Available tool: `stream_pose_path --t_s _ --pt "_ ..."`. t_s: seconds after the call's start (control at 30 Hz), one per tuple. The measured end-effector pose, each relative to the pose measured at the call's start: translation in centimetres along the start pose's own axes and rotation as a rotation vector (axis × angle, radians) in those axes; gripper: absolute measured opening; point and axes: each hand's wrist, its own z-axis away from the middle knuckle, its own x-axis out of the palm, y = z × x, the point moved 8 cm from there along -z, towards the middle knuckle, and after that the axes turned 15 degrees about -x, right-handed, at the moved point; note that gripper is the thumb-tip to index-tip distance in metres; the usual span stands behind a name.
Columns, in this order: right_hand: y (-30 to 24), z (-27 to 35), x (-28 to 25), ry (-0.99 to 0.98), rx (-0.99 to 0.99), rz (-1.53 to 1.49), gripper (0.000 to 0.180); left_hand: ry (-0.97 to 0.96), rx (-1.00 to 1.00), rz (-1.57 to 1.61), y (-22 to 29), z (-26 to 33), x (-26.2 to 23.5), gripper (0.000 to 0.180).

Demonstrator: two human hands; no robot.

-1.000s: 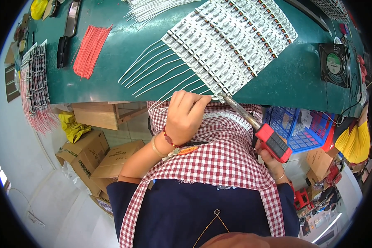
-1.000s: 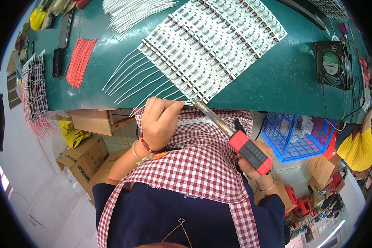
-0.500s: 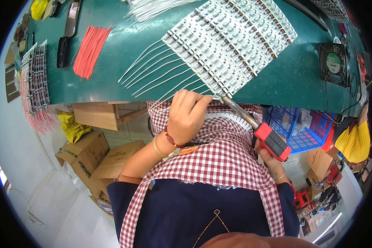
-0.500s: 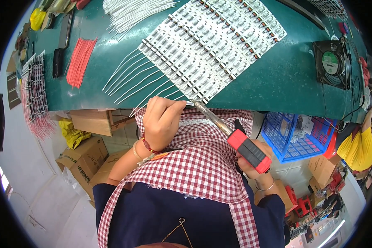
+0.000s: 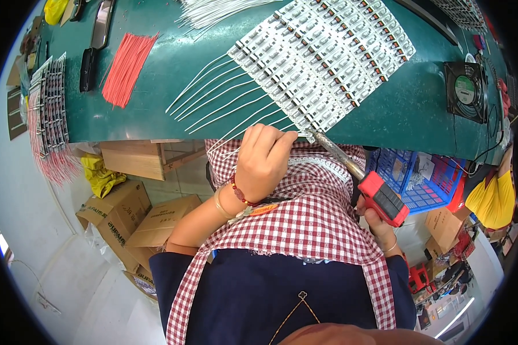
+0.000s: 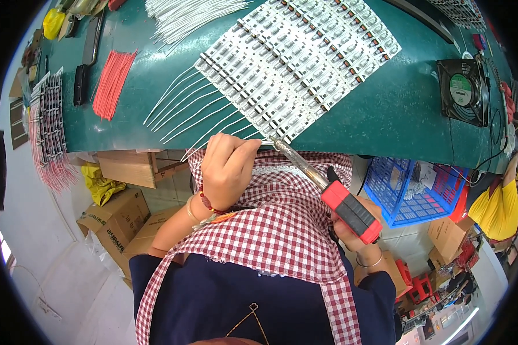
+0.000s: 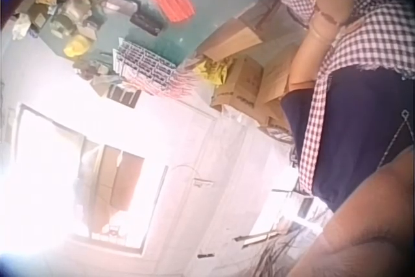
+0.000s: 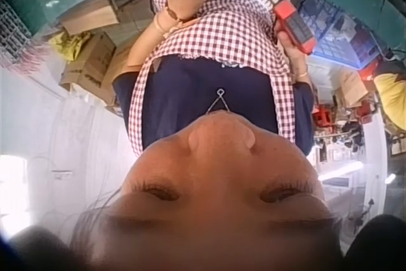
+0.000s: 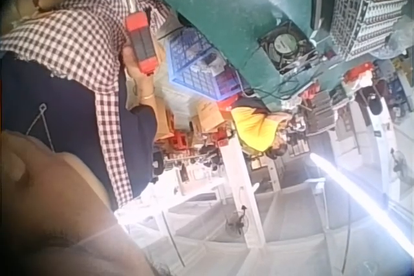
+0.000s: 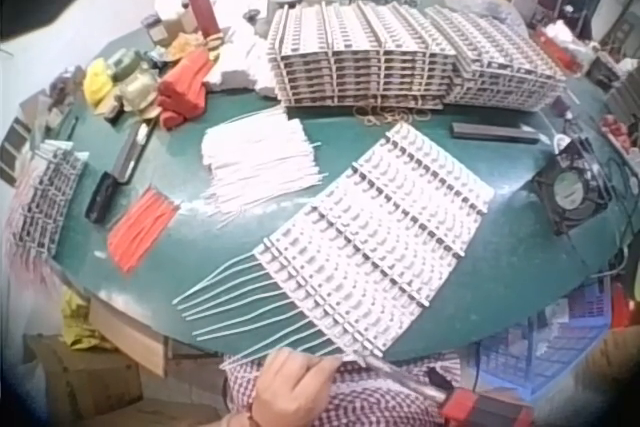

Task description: The person solders wires onto circuit board panels using a soldering iron, sets aside a finished panel, and inserts and solders white and red wires onto a new panel.

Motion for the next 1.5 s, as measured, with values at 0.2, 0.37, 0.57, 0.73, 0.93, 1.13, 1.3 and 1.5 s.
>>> stream_pose_path --t_s 0.2,0.37,0.57,0.73,0.93,1.13,1.3,1.5 --pt "0.3 0.0 0.2 0.009 0.012 -0.067 0.015 -0.003 -0.003 -0.012 -0.1 0.0 0.1 0.027" --pt "0.7 0.5 0.0 0.031 -0.006 -0.101 0.022 0.01 -0.002 -0.03 -0.1 0.0 0.1 0.026" --pt "1.2 1.4 -0.3 0.049 0.022 -0.155 0.028 0.062 0.127 -0.092 1.1 0.7 -0.5 0.028" --pt "1.7 1.9 -0.1 0.053 0.058 -0.165 0.023 0.002 0.114 -0.065 0.9 1.0 0.1 0.029" --pt "1.8 2.1 -0.1 0.039 0.067 -0.068 0.02 -0.004 0.112 -0.067 0.8 1.2 0.4 0.03" --pt "0.8 1.1 0.1 0.043 0.021 -0.059 0.022 0.008 0.11 -0.059 0.8 1.1 0.2 0.032" --pt "0.2 0.4 0.0 0.013 0.0 -0.109 0.018 0.008 0.105 -0.057 0.8 1.0 0.3 0.032" --pt "-0.3 -0.1 0.2 -0.002 -0.106 0.062 0.012 0.015 0.095 -0.05 0.6 1.0 0.5 0.031"
